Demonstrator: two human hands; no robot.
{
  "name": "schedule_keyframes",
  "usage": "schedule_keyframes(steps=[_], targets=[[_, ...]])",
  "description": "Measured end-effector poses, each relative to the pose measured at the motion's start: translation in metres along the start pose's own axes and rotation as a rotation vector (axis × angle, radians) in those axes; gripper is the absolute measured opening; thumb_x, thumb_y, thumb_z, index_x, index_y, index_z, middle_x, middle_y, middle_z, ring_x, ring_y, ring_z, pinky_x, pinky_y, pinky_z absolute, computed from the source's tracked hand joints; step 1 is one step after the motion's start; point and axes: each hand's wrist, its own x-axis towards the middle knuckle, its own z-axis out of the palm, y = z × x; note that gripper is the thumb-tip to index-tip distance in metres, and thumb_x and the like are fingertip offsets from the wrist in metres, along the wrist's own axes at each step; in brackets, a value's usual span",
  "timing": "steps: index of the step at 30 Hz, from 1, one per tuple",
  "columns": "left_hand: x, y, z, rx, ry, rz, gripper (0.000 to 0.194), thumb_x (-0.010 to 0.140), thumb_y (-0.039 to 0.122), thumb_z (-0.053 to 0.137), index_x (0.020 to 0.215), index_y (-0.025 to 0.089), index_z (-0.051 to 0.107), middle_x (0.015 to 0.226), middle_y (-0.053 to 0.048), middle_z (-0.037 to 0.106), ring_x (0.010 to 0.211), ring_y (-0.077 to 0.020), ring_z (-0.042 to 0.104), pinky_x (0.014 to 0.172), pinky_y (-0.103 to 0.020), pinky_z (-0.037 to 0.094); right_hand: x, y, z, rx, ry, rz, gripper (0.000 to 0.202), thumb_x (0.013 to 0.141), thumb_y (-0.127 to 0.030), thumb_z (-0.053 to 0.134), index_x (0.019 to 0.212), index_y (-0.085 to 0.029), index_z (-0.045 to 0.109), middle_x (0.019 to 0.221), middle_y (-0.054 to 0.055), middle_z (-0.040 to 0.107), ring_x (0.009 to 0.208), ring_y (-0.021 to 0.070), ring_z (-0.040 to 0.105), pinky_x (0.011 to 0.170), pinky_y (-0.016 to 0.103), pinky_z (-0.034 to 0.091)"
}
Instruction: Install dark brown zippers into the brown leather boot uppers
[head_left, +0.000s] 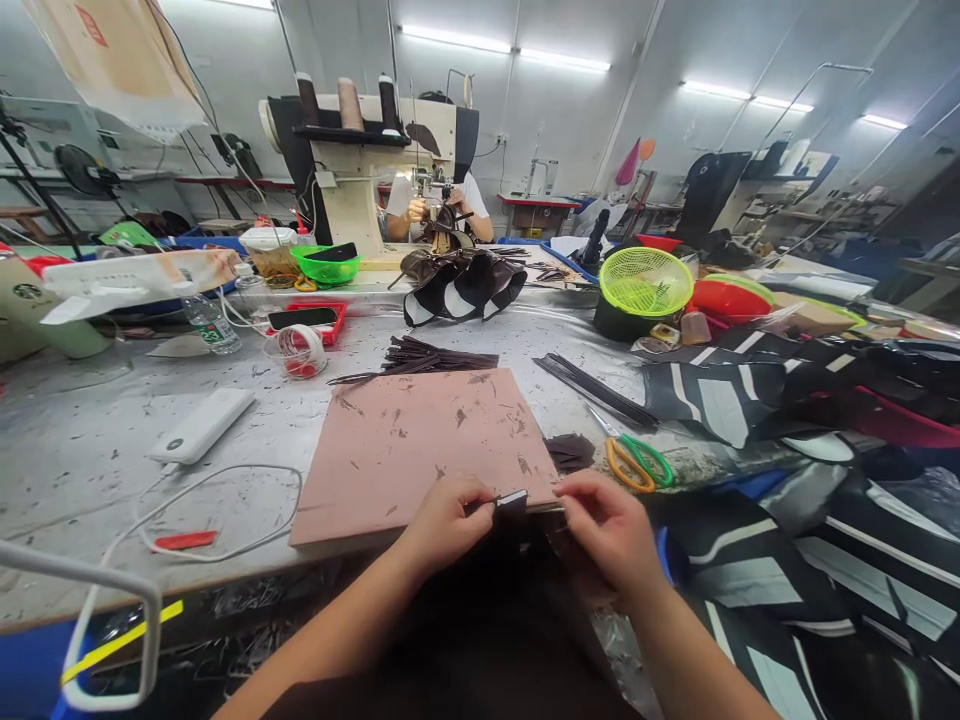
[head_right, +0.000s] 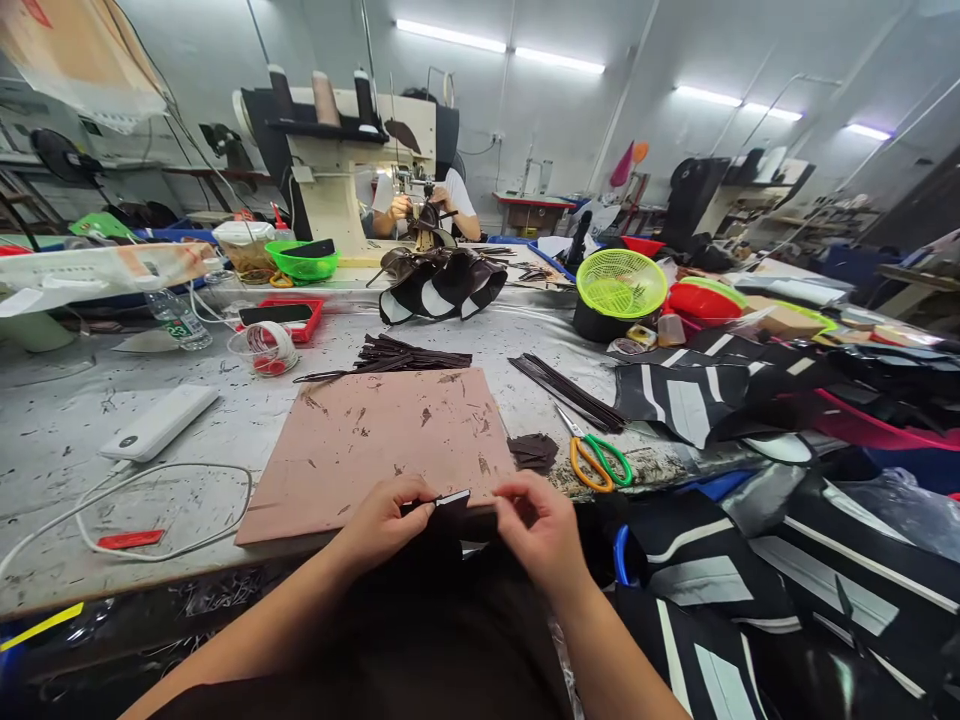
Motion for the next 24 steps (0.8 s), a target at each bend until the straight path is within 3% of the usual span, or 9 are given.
schedule_keyframes(steps=[3, 6, 11, 15, 17, 20, 21, 24], targets=[[0.002, 0.0, 0.003, -0.004, -0.027, 0.034, 0.02, 0.07, 0.017, 0.045, 0.071, 0.017, 0.064, 0.069, 0.0, 0.061, 0.067, -0.0119, 0.054, 0.066, -0.022, 0.039, -0.003, -0.01, 0.007, -0.186, -0.16, -0.224, 0.013, 0.073, -0.013, 0.053, 0.082, -0.018, 0.062, 0.072, 0.004, 0.063, 0.061, 0.0129, 0.058, 0.052, 0.022, 0.048], [0.002, 0.0, 0.004, 0.01, -0.029, 0.057, 0.02, 0.07, 0.016, 0.044, 0.071, 0.017, 0.064, 0.069, 0.0, 0.061, 0.068, -0.0118, 0.053, 0.066, -0.022, 0.04, -0.004, -0.013, 0.018, -0.299, -0.146, -0.351, 0.017, 0.076, -0.011, 0.049, 0.08, -0.018, 0.063, 0.07, 0.004, 0.065, 0.064, 0.0147, 0.06, 0.06, 0.025, 0.05], [0.0, 0.001, 0.002, 0.056, -0.031, 0.083, 0.02, 0.071, 0.015, 0.044, 0.07, 0.017, 0.064, 0.066, 0.0, 0.06, 0.066, -0.0118, 0.053, 0.065, -0.022, 0.039, -0.002, -0.014, 0.025, -0.374, -0.192, -0.31, 0.018, 0.077, -0.013, 0.046, 0.076, -0.021, 0.063, 0.07, 0.004, 0.065, 0.066, 0.0156, 0.06, 0.062, 0.026, 0.048], [-0.002, 0.001, 0.001, 0.079, -0.031, 0.084, 0.019, 0.071, 0.016, 0.045, 0.068, 0.017, 0.064, 0.066, 0.0, 0.06, 0.066, -0.0122, 0.053, 0.066, -0.023, 0.039, 0.0, -0.015, 0.026, -0.276, -0.16, -0.193, 0.015, 0.075, -0.014, 0.046, 0.068, -0.021, 0.057, 0.064, 0.002, 0.06, 0.06, 0.0141, 0.055, 0.056, 0.025, 0.045], [-0.002, 0.001, 0.0, 0.074, -0.028, 0.069, 0.018, 0.07, 0.015, 0.045, 0.068, 0.017, 0.063, 0.067, 0.0, 0.061, 0.067, -0.0123, 0.054, 0.066, -0.022, 0.039, 0.001, -0.012, 0.018, -0.214, -0.038, -0.094, 0.012, 0.074, -0.016, 0.046, 0.066, -0.021, 0.054, 0.063, 0.001, 0.056, 0.058, 0.0135, 0.052, 0.052, 0.024, 0.042], [-0.003, 0.002, -0.003, 0.055, -0.029, 0.035, 0.019, 0.07, 0.014, 0.044, 0.068, 0.016, 0.063, 0.068, 0.0, 0.061, 0.068, -0.0122, 0.055, 0.066, -0.022, 0.04, 0.001, 0.002, -0.012, -0.198, 0.113, 0.035, 0.011, 0.072, -0.021, 0.046, 0.063, -0.021, 0.051, 0.062, 0.0, 0.053, 0.058, 0.0143, 0.051, 0.053, 0.024, 0.041], [-0.003, 0.002, -0.005, 0.052, -0.031, 0.027, 0.019, 0.071, 0.014, 0.043, 0.068, 0.016, 0.063, 0.068, 0.0, 0.061, 0.068, -0.0122, 0.055, 0.065, -0.021, 0.04, 0.0, 0.009, -0.026, -0.232, 0.083, 0.071, 0.014, 0.072, -0.023, 0.045, 0.06, -0.021, 0.049, 0.059, 0.0, 0.052, 0.056, 0.0145, 0.05, 0.052, 0.025, 0.04], [-0.005, 0.003, -0.011, 0.06, -0.055, 0.029, 0.02, 0.074, 0.015, 0.043, 0.072, 0.016, 0.063, 0.072, -0.001, 0.062, 0.07, -0.0124, 0.055, 0.067, -0.021, 0.04, -0.007, 0.028, -0.06, -0.444, -0.205, 0.201, 0.027, 0.071, -0.03, 0.046, 0.045, -0.022, 0.042, 0.045, -0.001, 0.045, 0.045, 0.0145, 0.045, 0.045, 0.026, 0.036]])
